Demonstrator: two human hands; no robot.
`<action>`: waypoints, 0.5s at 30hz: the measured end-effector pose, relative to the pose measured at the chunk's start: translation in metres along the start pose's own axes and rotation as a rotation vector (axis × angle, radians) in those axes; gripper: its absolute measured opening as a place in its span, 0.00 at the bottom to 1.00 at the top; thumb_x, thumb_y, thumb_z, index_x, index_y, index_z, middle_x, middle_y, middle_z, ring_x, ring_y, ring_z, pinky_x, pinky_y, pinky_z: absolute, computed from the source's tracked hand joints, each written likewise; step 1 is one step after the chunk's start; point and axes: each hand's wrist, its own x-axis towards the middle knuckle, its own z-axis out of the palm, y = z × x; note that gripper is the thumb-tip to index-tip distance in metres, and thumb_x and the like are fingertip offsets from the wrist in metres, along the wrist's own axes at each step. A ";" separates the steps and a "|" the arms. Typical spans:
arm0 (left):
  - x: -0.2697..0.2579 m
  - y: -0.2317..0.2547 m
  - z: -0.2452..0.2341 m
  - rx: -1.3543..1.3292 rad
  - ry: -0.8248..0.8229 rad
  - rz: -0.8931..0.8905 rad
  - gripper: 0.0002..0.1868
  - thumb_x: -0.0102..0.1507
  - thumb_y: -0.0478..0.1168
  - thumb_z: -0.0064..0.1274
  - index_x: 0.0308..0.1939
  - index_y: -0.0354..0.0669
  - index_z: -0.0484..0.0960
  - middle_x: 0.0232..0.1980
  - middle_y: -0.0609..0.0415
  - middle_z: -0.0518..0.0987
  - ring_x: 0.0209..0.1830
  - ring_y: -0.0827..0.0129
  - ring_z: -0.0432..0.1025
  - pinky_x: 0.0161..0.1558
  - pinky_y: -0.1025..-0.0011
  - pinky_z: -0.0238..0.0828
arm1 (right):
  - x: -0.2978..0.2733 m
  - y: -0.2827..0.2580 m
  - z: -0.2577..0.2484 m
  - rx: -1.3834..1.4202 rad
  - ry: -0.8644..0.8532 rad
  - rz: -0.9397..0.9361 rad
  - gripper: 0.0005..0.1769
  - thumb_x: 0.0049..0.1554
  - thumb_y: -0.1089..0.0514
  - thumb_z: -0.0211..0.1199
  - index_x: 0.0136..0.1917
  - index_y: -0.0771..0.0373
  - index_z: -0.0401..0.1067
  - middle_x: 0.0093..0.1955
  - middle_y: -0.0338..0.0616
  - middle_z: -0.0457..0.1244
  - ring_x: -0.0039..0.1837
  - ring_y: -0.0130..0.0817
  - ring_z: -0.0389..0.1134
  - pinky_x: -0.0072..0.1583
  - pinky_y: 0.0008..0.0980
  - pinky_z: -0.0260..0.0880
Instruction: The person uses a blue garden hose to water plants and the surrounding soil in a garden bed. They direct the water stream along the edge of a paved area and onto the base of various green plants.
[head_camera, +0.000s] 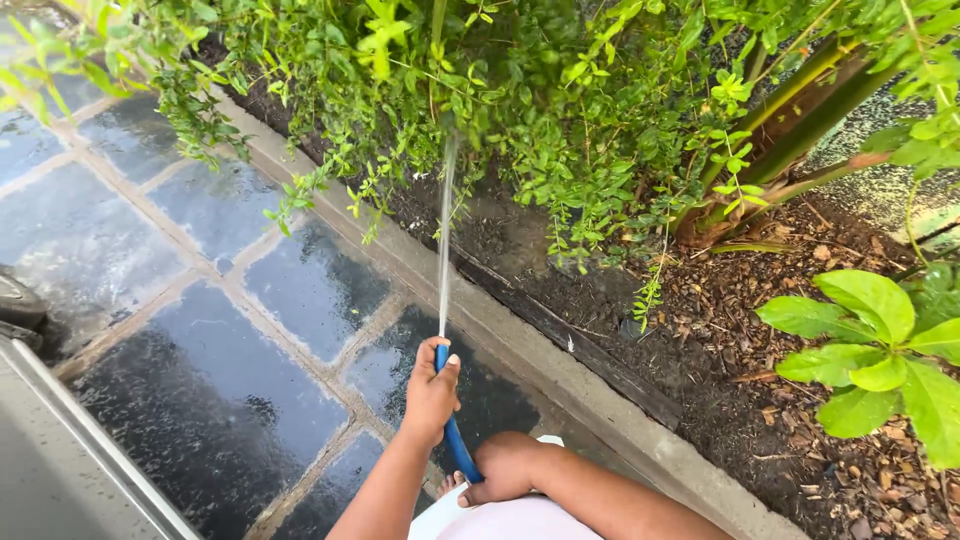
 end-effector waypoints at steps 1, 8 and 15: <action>0.005 -0.004 -0.003 0.037 0.002 -0.014 0.12 0.68 0.39 0.48 0.56 0.54 0.70 0.26 0.62 0.65 0.16 0.78 0.60 0.18 0.75 0.62 | 0.002 -0.001 -0.001 0.013 0.005 -0.010 0.33 0.54 0.28 0.61 0.42 0.62 0.79 0.41 0.56 0.70 0.47 0.56 0.72 0.51 0.51 0.71; 0.023 -0.037 -0.016 -0.007 -0.001 -0.098 0.12 0.68 0.37 0.48 0.55 0.52 0.70 0.29 0.61 0.68 0.19 0.78 0.61 0.19 0.75 0.62 | 0.009 0.001 0.003 0.050 -0.016 -0.054 0.31 0.52 0.30 0.62 0.43 0.61 0.79 0.42 0.55 0.70 0.47 0.55 0.72 0.51 0.49 0.71; 0.038 -0.056 -0.017 -0.059 -0.004 -0.099 0.12 0.67 0.36 0.49 0.54 0.51 0.69 0.29 0.61 0.68 0.20 0.78 0.62 0.19 0.75 0.62 | 0.010 0.010 -0.001 0.029 -0.045 -0.061 0.32 0.53 0.30 0.61 0.42 0.62 0.79 0.42 0.55 0.70 0.49 0.54 0.71 0.52 0.49 0.70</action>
